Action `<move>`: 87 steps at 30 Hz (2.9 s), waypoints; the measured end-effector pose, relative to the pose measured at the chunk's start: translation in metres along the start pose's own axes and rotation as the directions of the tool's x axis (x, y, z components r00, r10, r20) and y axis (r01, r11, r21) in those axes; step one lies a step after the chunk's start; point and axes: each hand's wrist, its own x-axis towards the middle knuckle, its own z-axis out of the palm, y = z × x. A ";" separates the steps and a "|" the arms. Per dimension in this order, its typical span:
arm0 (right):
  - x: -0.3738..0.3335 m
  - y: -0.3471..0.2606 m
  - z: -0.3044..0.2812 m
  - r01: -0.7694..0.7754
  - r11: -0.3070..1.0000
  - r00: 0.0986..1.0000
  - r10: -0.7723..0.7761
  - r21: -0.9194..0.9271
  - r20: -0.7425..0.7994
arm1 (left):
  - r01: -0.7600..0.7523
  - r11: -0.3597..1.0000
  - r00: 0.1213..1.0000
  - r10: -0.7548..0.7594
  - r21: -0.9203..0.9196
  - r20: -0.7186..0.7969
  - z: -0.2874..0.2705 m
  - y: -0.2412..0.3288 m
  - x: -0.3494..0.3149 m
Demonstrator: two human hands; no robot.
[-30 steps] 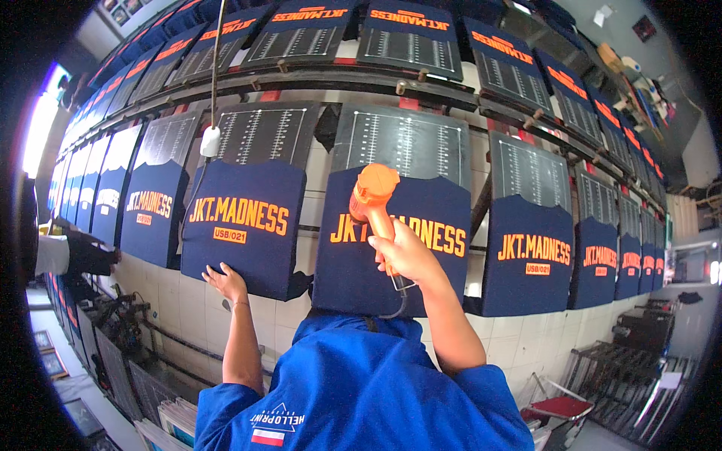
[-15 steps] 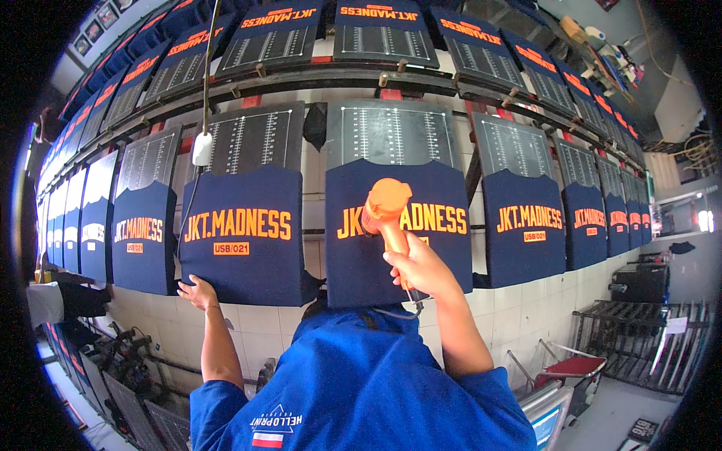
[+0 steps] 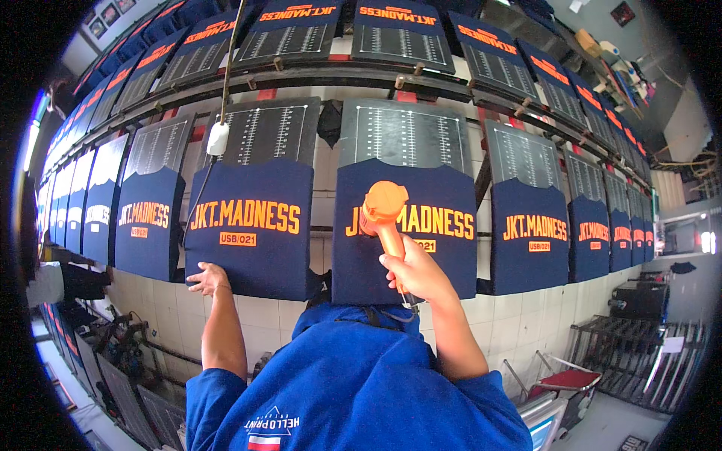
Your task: The person uses a heat gun to dry ink on navy blue t-shirts mounted on a large circular screen printing carousel, occasionally smoothing the fabric by hand.
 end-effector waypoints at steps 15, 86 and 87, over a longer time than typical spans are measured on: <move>0.039 -0.022 -0.006 0.078 0.994 0.997 -0.078 -0.075 -0.004 | -0.002 0.999 1.000 0.002 0.043 -0.016 -0.011 0.007 -0.022; -0.040 0.027 -0.042 -0.019 0.999 0.998 0.018 -0.029 -0.061 | -0.049 0.996 0.999 0.049 -0.077 0.001 -0.009 -0.002 -0.023; -0.040 0.027 -0.043 -0.025 0.998 0.998 0.023 -0.053 -0.052 | -0.058 0.996 0.998 0.059 -0.071 0.011 -0.011 -0.001 -0.025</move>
